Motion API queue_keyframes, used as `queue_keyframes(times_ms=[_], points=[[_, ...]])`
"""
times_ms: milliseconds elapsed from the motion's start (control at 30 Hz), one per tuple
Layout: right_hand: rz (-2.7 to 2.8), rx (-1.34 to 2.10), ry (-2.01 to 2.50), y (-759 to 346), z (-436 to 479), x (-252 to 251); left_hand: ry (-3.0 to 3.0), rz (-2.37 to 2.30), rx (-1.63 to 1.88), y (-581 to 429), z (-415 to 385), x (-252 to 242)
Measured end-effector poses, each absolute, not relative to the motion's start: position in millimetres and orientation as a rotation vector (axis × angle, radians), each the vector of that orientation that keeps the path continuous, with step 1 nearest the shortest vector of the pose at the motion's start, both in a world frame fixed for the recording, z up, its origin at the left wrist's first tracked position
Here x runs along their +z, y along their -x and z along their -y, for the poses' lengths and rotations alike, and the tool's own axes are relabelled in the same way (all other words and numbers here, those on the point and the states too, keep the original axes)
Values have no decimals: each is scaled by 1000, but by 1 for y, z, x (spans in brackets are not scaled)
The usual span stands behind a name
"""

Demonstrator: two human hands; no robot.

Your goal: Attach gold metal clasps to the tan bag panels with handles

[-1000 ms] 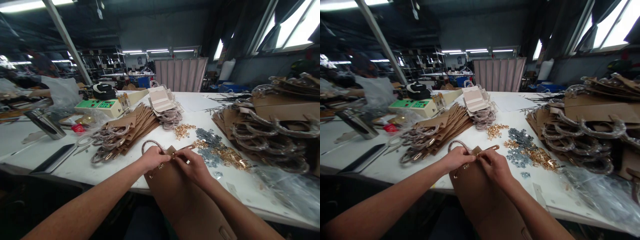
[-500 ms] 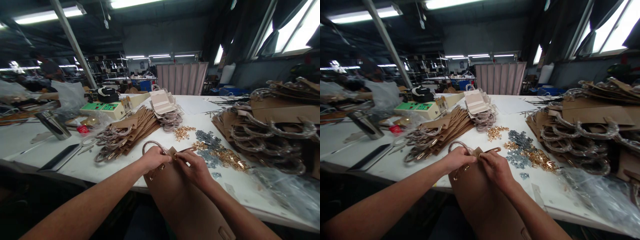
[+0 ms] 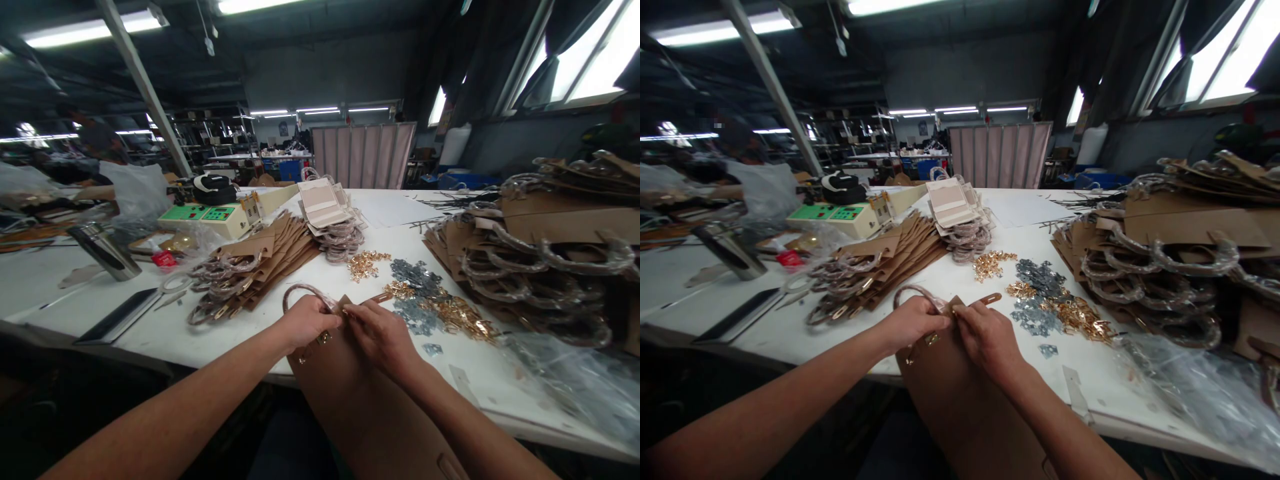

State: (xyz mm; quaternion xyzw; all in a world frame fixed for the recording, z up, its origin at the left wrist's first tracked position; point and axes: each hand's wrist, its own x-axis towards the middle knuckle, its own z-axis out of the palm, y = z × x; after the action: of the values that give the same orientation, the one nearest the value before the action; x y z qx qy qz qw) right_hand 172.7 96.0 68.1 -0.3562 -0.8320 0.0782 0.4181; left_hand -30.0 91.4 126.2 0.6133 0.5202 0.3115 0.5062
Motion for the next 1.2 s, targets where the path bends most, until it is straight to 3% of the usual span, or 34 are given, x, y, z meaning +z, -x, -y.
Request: queue_keyframes(times_ms=[267, 1067, 1200], points=[[2266, 255, 971, -175, -93, 89, -1548, -1227, 739, 27, -90, 124], [2283, 381, 1061, -174, -93, 90, -1849, -1263, 742, 24, -84, 114], [2144, 541, 1138, -172, -96, 89, -1896, -1196, 727, 25, -82, 119]])
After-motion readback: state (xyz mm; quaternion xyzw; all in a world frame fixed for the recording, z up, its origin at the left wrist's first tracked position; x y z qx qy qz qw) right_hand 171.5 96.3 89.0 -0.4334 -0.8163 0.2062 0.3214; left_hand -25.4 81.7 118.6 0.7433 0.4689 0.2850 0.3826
